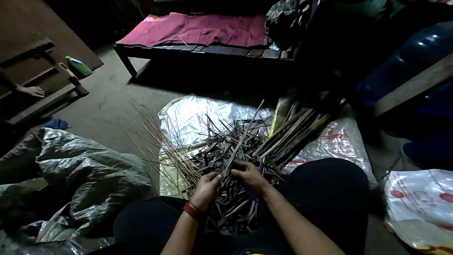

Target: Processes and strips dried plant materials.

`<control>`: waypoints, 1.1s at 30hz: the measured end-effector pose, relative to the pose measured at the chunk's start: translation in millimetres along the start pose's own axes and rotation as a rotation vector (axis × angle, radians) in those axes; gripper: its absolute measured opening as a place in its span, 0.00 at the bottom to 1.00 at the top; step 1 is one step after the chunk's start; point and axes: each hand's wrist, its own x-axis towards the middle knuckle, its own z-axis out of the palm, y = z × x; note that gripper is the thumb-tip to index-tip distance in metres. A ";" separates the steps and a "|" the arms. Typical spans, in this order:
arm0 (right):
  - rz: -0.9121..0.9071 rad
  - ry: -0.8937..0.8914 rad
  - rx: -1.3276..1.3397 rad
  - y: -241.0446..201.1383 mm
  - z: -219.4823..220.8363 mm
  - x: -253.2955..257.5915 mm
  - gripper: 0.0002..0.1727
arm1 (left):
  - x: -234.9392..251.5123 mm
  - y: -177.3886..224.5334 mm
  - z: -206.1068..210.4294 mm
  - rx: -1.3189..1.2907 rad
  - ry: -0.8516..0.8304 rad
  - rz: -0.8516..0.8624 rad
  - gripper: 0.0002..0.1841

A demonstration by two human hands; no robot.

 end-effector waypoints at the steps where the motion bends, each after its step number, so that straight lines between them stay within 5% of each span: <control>1: 0.000 0.018 -0.001 -0.9 -3.5 2.3 0.15 | -1.3 -1.0 0.3 -0.003 -0.006 0.006 0.11; 19: 0.091 0.276 0.186 -36.7 -88.9 86.8 0.14 | -38.3 -12.3 -38.0 -0.011 -0.046 -0.007 0.12; 26: -0.046 0.802 0.310 -50.1 -142.4 102.2 0.17 | -42.6 -15.4 -60.3 -0.092 0.093 -0.002 0.13; 28: -0.073 0.740 0.189 -54.8 -133.4 90.0 0.18 | -34.4 -13.0 -57.9 -0.112 0.111 0.008 0.12; 33: 0.149 0.054 -0.119 -54.0 -42.8 20.1 0.21 | -9.2 -2.1 -31.8 -0.170 0.053 -0.016 0.12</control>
